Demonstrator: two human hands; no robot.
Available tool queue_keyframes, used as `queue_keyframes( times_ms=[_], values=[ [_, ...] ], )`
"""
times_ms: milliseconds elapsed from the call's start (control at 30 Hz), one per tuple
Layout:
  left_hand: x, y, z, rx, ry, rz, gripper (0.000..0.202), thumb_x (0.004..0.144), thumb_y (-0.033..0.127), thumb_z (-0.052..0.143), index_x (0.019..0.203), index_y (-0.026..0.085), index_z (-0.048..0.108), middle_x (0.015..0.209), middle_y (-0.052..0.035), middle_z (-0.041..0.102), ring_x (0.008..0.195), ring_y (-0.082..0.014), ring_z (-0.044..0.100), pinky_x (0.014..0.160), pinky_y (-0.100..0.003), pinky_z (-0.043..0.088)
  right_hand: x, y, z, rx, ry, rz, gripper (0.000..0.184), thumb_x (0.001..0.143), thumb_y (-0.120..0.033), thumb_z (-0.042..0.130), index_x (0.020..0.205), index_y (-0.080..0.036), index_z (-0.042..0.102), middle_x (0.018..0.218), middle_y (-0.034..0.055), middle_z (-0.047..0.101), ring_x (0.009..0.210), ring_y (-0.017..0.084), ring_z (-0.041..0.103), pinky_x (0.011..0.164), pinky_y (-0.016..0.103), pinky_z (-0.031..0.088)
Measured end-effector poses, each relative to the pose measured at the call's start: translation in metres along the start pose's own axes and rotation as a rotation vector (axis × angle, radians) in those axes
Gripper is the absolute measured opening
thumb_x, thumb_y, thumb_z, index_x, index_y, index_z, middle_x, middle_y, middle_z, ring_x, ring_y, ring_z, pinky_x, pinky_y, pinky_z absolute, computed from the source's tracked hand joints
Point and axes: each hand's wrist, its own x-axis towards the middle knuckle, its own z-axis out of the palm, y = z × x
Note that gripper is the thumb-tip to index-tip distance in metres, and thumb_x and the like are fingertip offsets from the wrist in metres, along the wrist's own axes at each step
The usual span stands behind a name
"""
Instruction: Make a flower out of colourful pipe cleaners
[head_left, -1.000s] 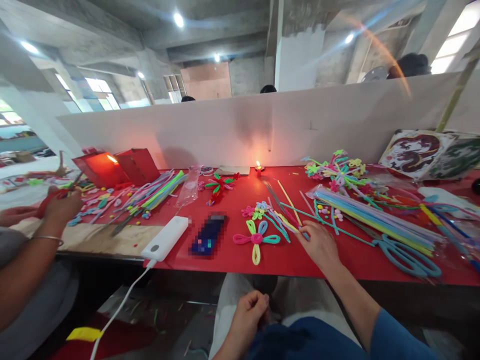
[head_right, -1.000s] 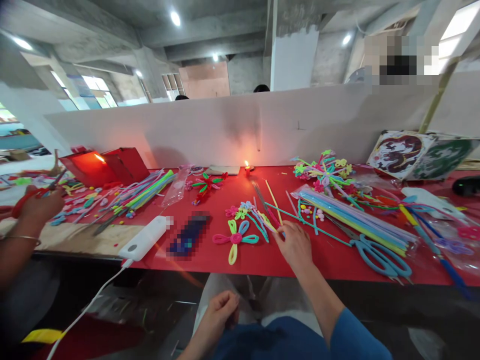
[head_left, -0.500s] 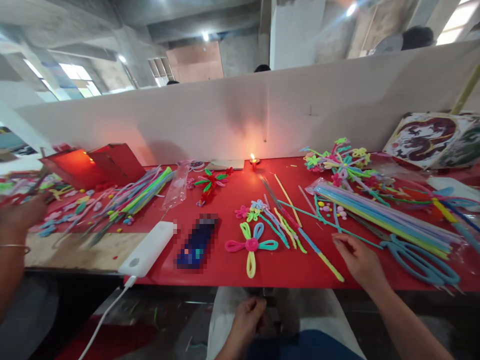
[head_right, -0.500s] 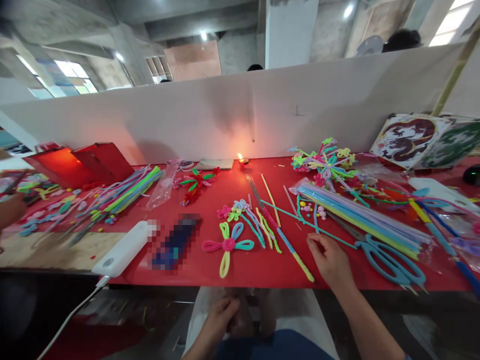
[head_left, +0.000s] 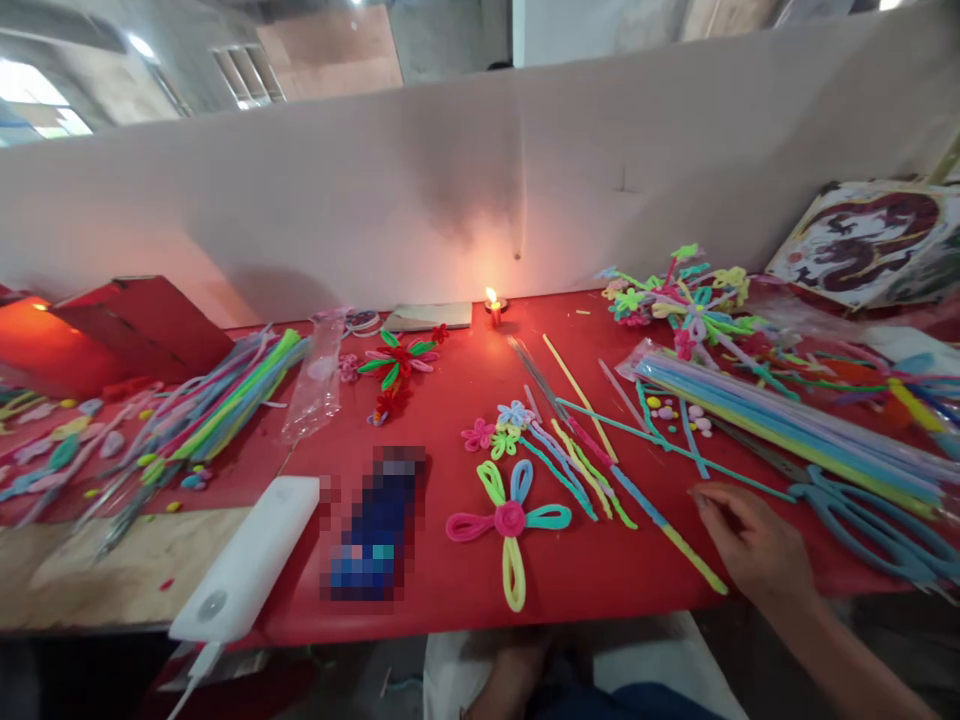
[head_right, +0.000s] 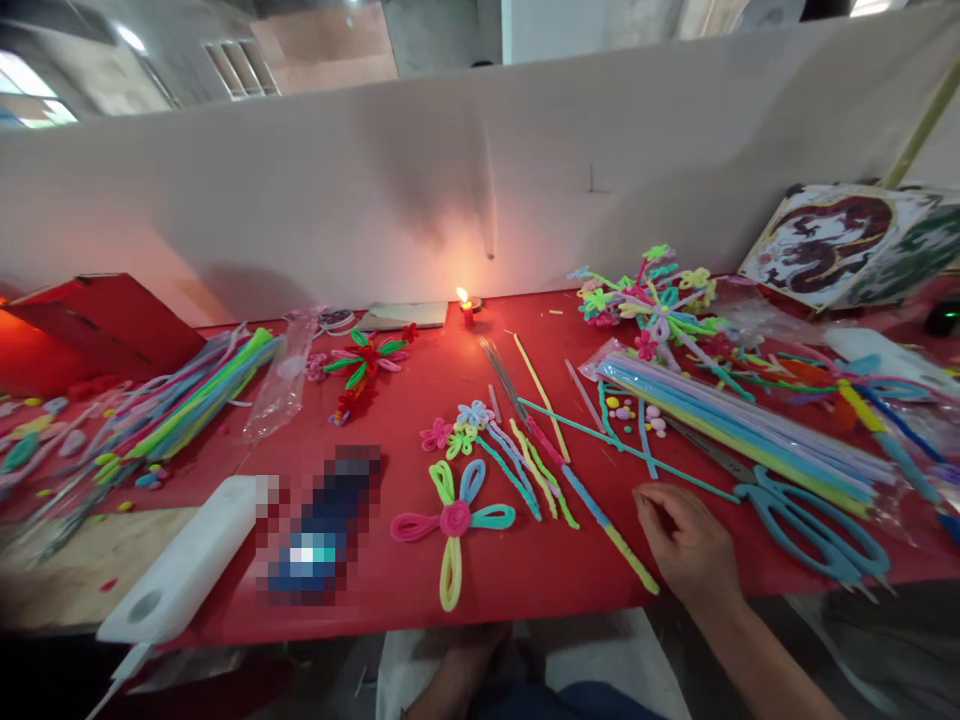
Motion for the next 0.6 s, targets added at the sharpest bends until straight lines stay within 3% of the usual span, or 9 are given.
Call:
queue_keyframes(
  times_ms=[100, 167, 267, 433, 533, 600],
  values=[
    [-0.002, -0.016, -0.008, 0.061, 0.066, -0.030, 0.029, 0.068, 0.036, 0.053, 0.091, 0.019, 0.058, 0.098, -0.0084, 0.060, 0.100, -0.0242, 0.048, 0.087, -0.033, 0.036, 0.000, 0.000, 0.001, -0.009, 0.013, 0.005, 0.021, 0.081, -0.032, 0.042, 0.076, -0.019, 0.059, 0.075, 0.0085, 0.067, 0.068, 0.021, 0.063, 0.065, 0.033, 0.050],
    [-0.006, -0.025, -0.013, 0.121, 0.047, -0.008, 0.028, 0.068, 0.032, 0.051, 0.091, 0.017, 0.058, 0.099, -0.0085, 0.061, 0.098, -0.0232, 0.050, 0.086, -0.032, 0.036, -0.001, 0.002, 0.002, -0.001, 0.035, -0.003, 0.021, 0.081, -0.032, 0.043, 0.077, -0.019, 0.059, 0.075, 0.0076, 0.067, 0.068, 0.020, 0.063, 0.065, 0.032, 0.050],
    [-0.011, -0.033, -0.015, 0.175, 0.018, 0.006, 0.022, 0.068, 0.027, 0.047, 0.081, 0.015, 0.060, 0.088, -0.0075, 0.064, 0.084, -0.0215, 0.055, 0.078, -0.031, 0.040, -0.001, 0.004, 0.002, 0.029, 0.034, -0.019, 0.023, 0.082, -0.034, 0.042, 0.077, -0.019, 0.059, 0.074, 0.0065, 0.067, 0.066, 0.018, 0.062, 0.063, 0.030, 0.049],
    [-0.016, -0.031, -0.004, 0.104, 0.107, -0.025, 0.016, 0.066, 0.027, 0.045, 0.068, 0.016, 0.057, 0.067, -0.0040, 0.060, 0.069, -0.0185, 0.054, 0.063, -0.028, 0.040, 0.002, 0.000, -0.005, -0.014, -0.243, -0.113, 0.029, 0.082, -0.040, 0.041, 0.084, -0.017, 0.059, 0.075, 0.0064, 0.065, 0.070, 0.019, 0.062, 0.060, 0.029, 0.049],
    [-0.021, -0.030, 0.006, 0.019, 0.143, -0.052, 0.016, 0.067, 0.031, 0.044, 0.063, 0.017, 0.051, 0.052, 0.0007, 0.050, 0.052, -0.0146, 0.047, 0.051, -0.026, 0.035, 0.006, -0.005, -0.009, -0.115, -0.463, -0.170, 0.030, 0.079, -0.042, 0.045, 0.094, -0.018, 0.058, 0.076, 0.0041, 0.064, 0.069, 0.019, 0.062, 0.053, 0.027, 0.048],
    [-0.024, -0.031, 0.013, -0.028, 0.151, -0.071, 0.020, 0.068, 0.035, 0.042, 0.061, 0.017, 0.048, 0.046, 0.0034, 0.043, 0.044, -0.0120, 0.041, 0.046, -0.025, 0.030, 0.008, -0.005, -0.010, -0.182, -0.544, -0.200, 0.027, 0.079, -0.037, 0.046, 0.097, -0.020, 0.057, 0.079, 0.0024, 0.065, 0.067, 0.018, 0.064, 0.046, 0.025, 0.046]
  ],
)
